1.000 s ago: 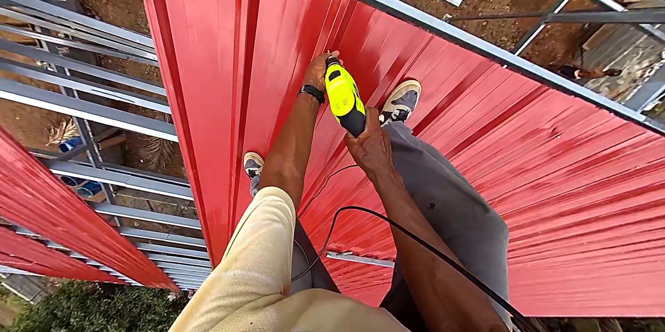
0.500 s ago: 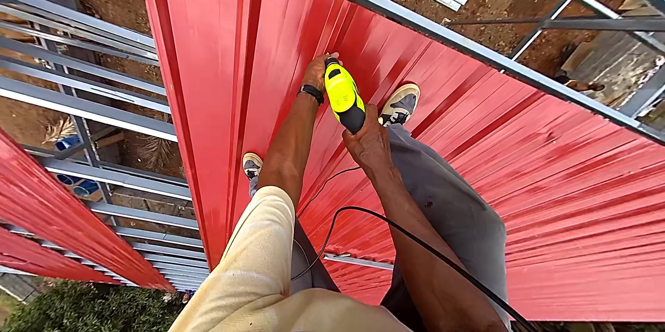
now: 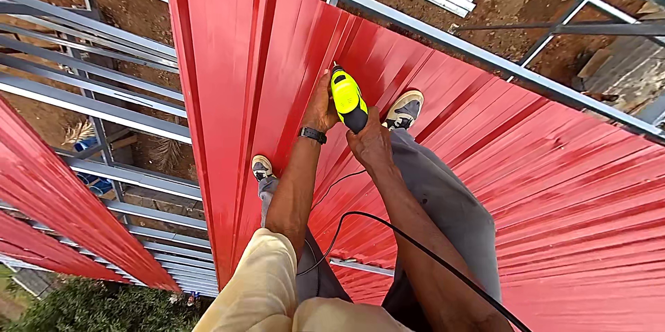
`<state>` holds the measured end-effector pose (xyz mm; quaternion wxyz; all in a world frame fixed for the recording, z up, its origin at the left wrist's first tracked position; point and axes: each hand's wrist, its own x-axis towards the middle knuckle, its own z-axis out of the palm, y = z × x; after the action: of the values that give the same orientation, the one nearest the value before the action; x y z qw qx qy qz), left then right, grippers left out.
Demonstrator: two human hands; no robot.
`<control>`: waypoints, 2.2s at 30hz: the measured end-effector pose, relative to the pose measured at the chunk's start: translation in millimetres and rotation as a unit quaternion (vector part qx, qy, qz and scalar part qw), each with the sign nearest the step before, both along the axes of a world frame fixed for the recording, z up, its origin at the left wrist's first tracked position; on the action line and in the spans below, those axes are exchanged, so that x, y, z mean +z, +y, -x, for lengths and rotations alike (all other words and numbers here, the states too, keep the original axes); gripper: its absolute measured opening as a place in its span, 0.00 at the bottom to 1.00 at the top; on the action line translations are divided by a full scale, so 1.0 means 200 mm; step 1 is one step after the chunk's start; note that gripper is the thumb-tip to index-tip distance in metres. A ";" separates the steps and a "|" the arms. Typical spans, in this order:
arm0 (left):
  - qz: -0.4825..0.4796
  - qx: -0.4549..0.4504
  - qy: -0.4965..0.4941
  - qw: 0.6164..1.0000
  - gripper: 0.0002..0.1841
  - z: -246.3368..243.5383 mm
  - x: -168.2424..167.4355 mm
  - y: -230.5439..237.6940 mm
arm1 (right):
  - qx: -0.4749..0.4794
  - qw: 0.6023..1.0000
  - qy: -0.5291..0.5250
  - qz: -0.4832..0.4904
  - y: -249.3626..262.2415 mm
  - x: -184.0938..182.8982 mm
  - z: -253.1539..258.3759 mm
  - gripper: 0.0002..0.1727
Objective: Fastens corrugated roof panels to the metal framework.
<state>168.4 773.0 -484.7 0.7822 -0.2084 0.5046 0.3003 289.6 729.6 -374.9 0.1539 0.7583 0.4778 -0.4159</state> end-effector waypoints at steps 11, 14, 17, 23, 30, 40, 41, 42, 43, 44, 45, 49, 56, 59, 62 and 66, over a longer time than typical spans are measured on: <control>-0.040 0.041 -0.010 0.998 0.19 -0.04 0.18 -0.04 | 0.003 1.000 0.010 0.011 0.00 0.02 0.03 0.35; -0.047 0.043 -0.012 0.998 0.18 -0.05 0.17 -0.04 | -0.003 1.000 0.011 0.002 0.00 0.02 0.03 0.35; -0.041 0.033 -0.008 0.999 0.19 -0.05 0.17 -0.03 | -0.008 1.000 0.015 0.005 0.01 0.02 0.02 0.36; -0.042 0.041 -0.014 0.998 0.18 -0.06 0.17 -0.02 | 0.000 1.000 0.008 0.008 0.00 0.02 0.02 0.37; -0.044 0.028 0.009 0.999 0.19 -0.06 0.17 -0.03 | -0.004 1.000 0.011 -0.001 -0.01 0.01 0.02 0.34; -0.042 0.022 0.004 0.999 0.19 -0.03 0.17 -0.03 | 0.004 1.000 0.010 -0.002 -0.03 0.00 0.04 0.35; -0.042 0.017 0.003 0.999 0.19 -0.03 0.17 -0.04 | 0.001 1.000 0.011 -0.001 -0.03 0.00 0.04 0.35; -0.043 0.013 0.004 0.999 0.19 -0.03 0.16 -0.04 | -0.001 1.000 0.012 -0.001 -0.03 0.00 0.03 0.34; -0.045 0.015 0.005 0.999 0.19 -0.04 0.16 -0.04 | -0.003 1.000 0.013 -0.002 -0.03 0.01 0.03 0.34; -0.049 0.014 0.005 0.999 0.19 -0.05 0.16 -0.05 | -0.004 1.000 0.014 -0.004 -0.04 0.01 0.03 0.33; -0.050 0.012 0.007 0.999 0.19 -0.05 0.17 -0.05 | -0.004 1.000 0.016 -0.009 -0.04 0.02 0.02 0.33; -0.050 0.007 0.007 0.999 0.20 -0.05 0.16 -0.05 | -0.004 1.000 0.012 -0.017 -0.04 -0.01 0.02 0.33; -0.047 0.015 0.002 0.999 0.18 -0.05 0.13 -0.02 | -0.005 1.000 0.018 -0.010 -0.01 -0.01 0.02 0.33; -0.043 0.011 0.005 0.999 0.19 -0.06 0.10 -0.01 | -0.010 1.000 0.017 -0.008 0.00 -0.05 0.02 0.33; -0.044 0.010 0.017 0.999 0.19 -0.06 0.09 -0.05 | -0.009 1.000 0.025 -0.011 -0.04 -0.08 0.01 0.32; -0.064 0.019 0.027 0.997 0.24 -0.07 0.08 -0.09 | -0.019 0.998 0.039 -0.036 -0.10 -0.10 0.00 0.35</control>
<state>183.1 754.7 -468.1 0.7742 -0.1599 0.5008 0.3525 289.0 710.2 -394.8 0.1003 0.7553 0.4837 -0.4308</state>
